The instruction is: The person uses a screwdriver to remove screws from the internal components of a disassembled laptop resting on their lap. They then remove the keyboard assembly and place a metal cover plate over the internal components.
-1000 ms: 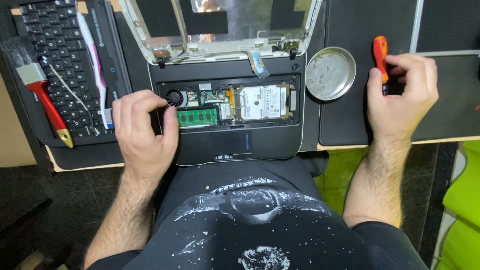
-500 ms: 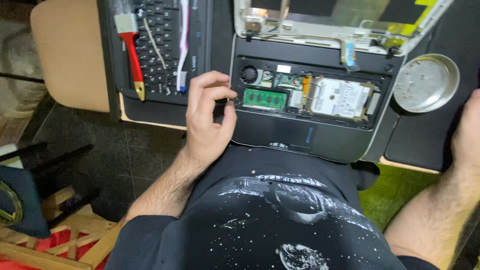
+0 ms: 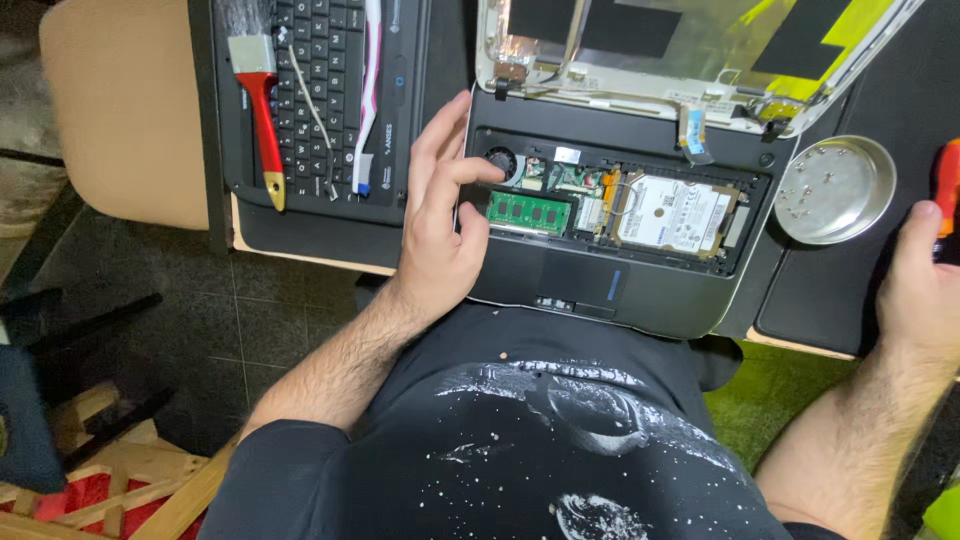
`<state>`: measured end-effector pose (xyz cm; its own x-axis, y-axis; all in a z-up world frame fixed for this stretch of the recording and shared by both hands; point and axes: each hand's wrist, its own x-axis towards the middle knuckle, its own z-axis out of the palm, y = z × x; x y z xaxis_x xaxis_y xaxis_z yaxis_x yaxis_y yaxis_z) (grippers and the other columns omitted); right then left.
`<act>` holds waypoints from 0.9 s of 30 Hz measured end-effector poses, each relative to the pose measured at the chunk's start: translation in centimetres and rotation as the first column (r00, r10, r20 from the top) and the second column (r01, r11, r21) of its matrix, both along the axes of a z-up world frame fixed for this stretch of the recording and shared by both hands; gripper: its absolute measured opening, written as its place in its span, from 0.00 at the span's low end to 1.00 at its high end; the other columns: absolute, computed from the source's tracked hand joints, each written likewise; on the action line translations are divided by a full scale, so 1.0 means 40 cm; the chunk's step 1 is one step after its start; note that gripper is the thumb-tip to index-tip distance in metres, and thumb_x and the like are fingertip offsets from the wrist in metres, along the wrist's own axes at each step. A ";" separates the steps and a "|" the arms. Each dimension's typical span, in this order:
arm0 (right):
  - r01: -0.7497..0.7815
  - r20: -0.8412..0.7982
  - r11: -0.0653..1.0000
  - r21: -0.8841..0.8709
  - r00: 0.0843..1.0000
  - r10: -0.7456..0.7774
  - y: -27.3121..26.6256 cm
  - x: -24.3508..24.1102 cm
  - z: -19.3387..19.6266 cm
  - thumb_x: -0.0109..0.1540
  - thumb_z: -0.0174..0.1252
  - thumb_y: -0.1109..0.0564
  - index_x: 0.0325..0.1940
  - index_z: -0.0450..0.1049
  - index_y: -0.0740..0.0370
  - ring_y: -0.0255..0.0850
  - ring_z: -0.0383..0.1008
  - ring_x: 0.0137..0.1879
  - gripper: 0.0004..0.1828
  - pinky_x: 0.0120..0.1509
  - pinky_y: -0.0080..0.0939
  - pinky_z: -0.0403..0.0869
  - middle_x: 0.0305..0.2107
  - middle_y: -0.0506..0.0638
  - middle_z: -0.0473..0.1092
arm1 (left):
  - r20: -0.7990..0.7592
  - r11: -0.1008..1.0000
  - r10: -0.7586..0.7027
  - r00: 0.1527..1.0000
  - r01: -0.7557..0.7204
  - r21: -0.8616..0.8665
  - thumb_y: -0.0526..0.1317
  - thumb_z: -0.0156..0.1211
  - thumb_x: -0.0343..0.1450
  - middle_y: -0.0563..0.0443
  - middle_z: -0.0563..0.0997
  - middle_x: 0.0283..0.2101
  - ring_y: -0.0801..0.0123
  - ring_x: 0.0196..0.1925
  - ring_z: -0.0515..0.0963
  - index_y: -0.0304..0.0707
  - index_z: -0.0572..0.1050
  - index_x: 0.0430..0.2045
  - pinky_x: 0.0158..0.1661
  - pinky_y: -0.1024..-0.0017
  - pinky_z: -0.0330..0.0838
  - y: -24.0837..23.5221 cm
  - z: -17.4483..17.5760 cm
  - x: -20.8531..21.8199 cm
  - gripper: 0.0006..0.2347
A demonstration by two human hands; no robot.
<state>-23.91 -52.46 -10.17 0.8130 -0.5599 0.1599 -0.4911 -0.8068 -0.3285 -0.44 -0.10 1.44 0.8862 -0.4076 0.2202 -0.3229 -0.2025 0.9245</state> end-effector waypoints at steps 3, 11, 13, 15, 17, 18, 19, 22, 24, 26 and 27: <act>0.075 -0.005 0.996 -0.054 0.997 -0.075 -0.005 -0.016 -0.018 1.02 0.68 0.40 0.84 0.94 0.67 0.60 0.92 0.62 0.26 0.63 0.59 0.81 0.58 0.65 0.92 | 0.004 1.000 -0.003 1.000 0.003 0.006 0.12 0.38 0.73 0.32 0.59 0.89 0.35 0.99 0.58 0.35 0.76 0.59 1.01 0.35 0.56 -0.008 -0.001 0.008 0.26; -0.227 0.272 0.970 0.085 0.942 0.196 0.033 0.013 0.031 0.97 0.70 0.75 0.86 0.82 0.94 0.71 0.84 0.70 0.15 0.76 0.64 0.80 0.71 0.83 0.83 | 0.113 0.991 0.016 0.993 -0.031 0.128 0.14 0.44 0.80 0.31 0.77 0.73 0.28 0.86 0.73 0.30 0.74 0.55 0.90 0.39 0.70 -0.020 0.017 0.041 0.17; -0.191 0.218 0.981 -0.040 0.956 0.195 0.035 0.005 0.033 0.97 0.75 0.73 0.84 0.88 0.92 0.69 0.87 0.67 0.14 0.74 0.63 0.83 0.67 0.79 0.87 | 0.254 0.948 -0.059 0.965 -0.025 0.317 0.15 0.48 0.79 0.38 0.83 0.69 0.27 0.84 0.70 0.31 0.75 0.52 0.84 0.37 0.70 -0.020 0.014 0.045 0.15; -0.194 0.222 0.981 -0.029 0.955 0.195 0.035 0.008 0.032 0.96 0.74 0.74 0.84 0.87 0.92 0.70 0.86 0.67 0.14 0.73 0.64 0.82 0.68 0.80 0.86 | 0.345 0.927 -0.090 0.934 -0.048 0.372 0.20 0.58 0.81 0.40 0.86 0.68 0.31 0.80 0.75 0.31 0.79 0.53 0.79 0.38 0.76 -0.021 0.030 0.045 0.11; -0.190 0.219 0.982 -0.017 0.957 0.189 0.030 0.003 0.024 0.96 0.74 0.75 0.85 0.86 0.93 0.70 0.86 0.67 0.15 0.73 0.64 0.82 0.68 0.80 0.85 | 0.425 0.903 -0.132 0.895 -0.068 0.424 0.26 0.67 0.83 0.42 0.88 0.67 0.35 0.76 0.80 0.30 0.83 0.54 0.73 0.40 0.82 -0.023 0.044 0.040 0.07; -0.183 0.214 0.983 -0.023 0.960 0.183 0.027 -0.006 0.020 0.96 0.75 0.73 0.84 0.87 0.92 0.71 0.87 0.67 0.15 0.73 0.64 0.82 0.68 0.81 0.86 | 0.446 0.875 -0.200 0.873 -0.046 0.483 0.28 0.70 0.84 0.42 0.88 0.70 0.36 0.77 0.82 0.31 0.84 0.57 0.74 0.38 0.81 -0.023 0.051 0.034 0.08; -0.176 0.208 0.984 -0.028 0.962 0.178 0.023 -0.017 0.015 0.97 0.76 0.72 0.83 0.87 0.92 0.72 0.88 0.68 0.14 0.73 0.64 0.83 0.68 0.82 0.87 | 0.461 0.841 -0.268 0.846 -0.028 0.540 0.31 0.72 0.85 0.41 0.88 0.72 0.36 0.77 0.83 0.32 0.85 0.60 0.75 0.36 0.81 -0.025 0.057 0.028 0.09; -0.210 0.288 0.974 0.090 0.941 0.176 0.082 0.040 0.076 0.92 0.71 0.82 0.84 0.81 0.95 0.72 0.82 0.68 0.16 0.74 0.64 0.79 0.69 0.84 0.81 | 0.403 0.828 -0.370 0.837 0.100 0.552 0.32 0.78 0.84 0.41 0.87 0.74 0.36 0.77 0.86 0.33 0.85 0.63 0.75 0.36 0.81 -0.041 0.070 0.026 0.13; -0.226 0.303 0.967 0.117 0.936 0.182 0.099 0.058 0.102 0.91 0.69 0.83 0.86 0.76 0.95 0.74 0.81 0.70 0.19 0.75 0.66 0.78 0.70 0.86 0.79 | 0.390 0.819 -0.416 0.822 0.151 0.554 0.36 0.79 0.84 0.40 0.87 0.73 0.37 0.77 0.86 0.33 0.85 0.64 0.75 0.37 0.81 -0.052 0.073 0.034 0.14; -0.245 0.322 0.959 0.144 0.928 0.188 0.114 0.076 0.124 0.91 0.68 0.85 0.89 0.71 0.94 0.77 0.80 0.72 0.22 0.76 0.68 0.78 0.71 0.89 0.77 | 0.380 0.807 -0.460 0.803 0.198 0.557 0.40 0.80 0.85 0.39 0.88 0.72 0.38 0.77 0.86 0.33 0.85 0.64 0.75 0.38 0.82 -0.060 0.073 0.040 0.15; -0.232 0.317 0.964 0.132 0.931 0.180 0.121 0.083 0.134 0.88 0.68 0.85 0.87 0.72 0.93 0.75 0.79 0.71 0.23 0.76 0.67 0.77 0.70 0.86 0.77 | 0.378 0.809 -0.445 0.812 0.185 0.558 0.40 0.85 0.83 0.41 0.89 0.71 0.37 0.76 0.87 0.33 0.84 0.65 0.74 0.37 0.82 -0.062 0.072 0.042 0.18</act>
